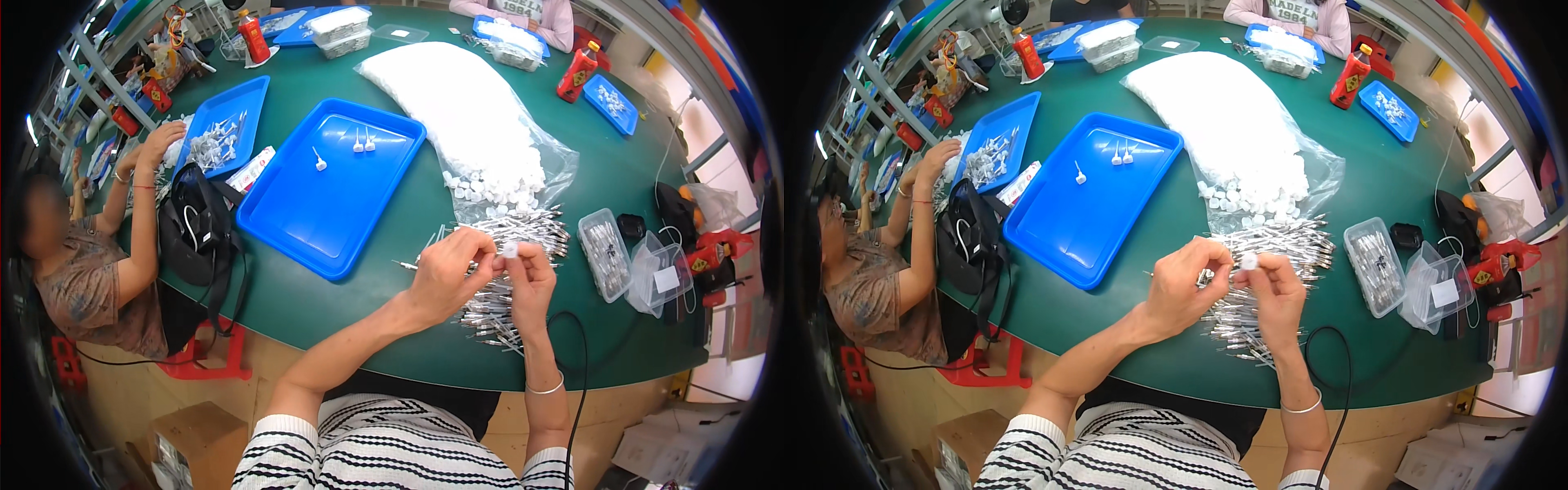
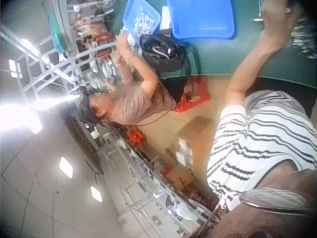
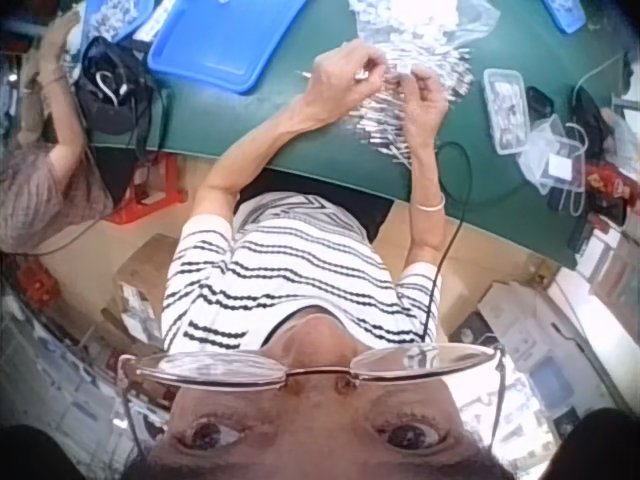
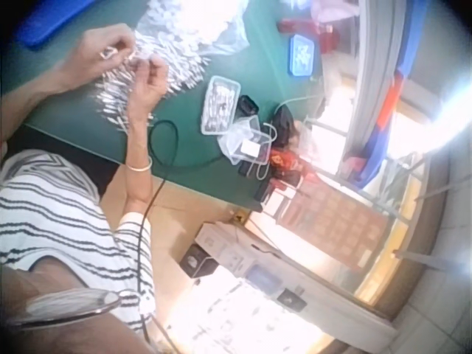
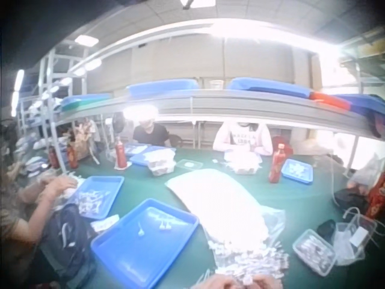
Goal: The person repeatedly picks up small white cylindrical components and silver metallic rods from a green table, inserts the rods into the components, and places the assembled units into a blue tray. The process is repetitive and performed by hand without tools.
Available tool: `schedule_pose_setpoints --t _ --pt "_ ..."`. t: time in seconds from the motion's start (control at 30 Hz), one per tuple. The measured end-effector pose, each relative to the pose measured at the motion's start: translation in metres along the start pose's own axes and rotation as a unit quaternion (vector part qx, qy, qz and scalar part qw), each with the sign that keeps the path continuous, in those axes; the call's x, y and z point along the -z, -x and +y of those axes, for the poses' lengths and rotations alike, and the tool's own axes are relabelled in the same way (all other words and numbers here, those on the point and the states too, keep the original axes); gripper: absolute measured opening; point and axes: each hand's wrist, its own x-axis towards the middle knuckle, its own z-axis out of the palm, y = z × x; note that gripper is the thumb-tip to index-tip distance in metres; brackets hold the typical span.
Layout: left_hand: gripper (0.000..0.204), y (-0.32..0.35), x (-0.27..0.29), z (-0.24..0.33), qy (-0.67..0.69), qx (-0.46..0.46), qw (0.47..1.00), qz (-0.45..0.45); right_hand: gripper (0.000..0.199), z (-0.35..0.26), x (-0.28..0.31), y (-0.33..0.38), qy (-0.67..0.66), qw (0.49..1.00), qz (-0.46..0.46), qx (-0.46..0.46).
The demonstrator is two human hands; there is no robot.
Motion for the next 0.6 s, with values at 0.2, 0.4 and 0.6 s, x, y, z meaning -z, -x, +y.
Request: schedule_pose_setpoints --t 0.2,0.4,0.6 --pt "0.008 -0.002 0.000 0.008 0.147 0.122 0.982 0.001 0.010 -0.003 -0.001 0.001 0.045 0.998 0.022 0.027" --pt "0.013 -0.001 -0.003 0.006 0.164 0.086 0.983 -0.016 0.009 -0.002 0.000 0.002 0.043 0.998 0.023 0.030" --pt "0.012 0.000 -0.004 0.002 0.148 0.064 0.987 -0.003 0.010 0.001 -0.001 0.003 0.038 0.999 0.020 0.033"
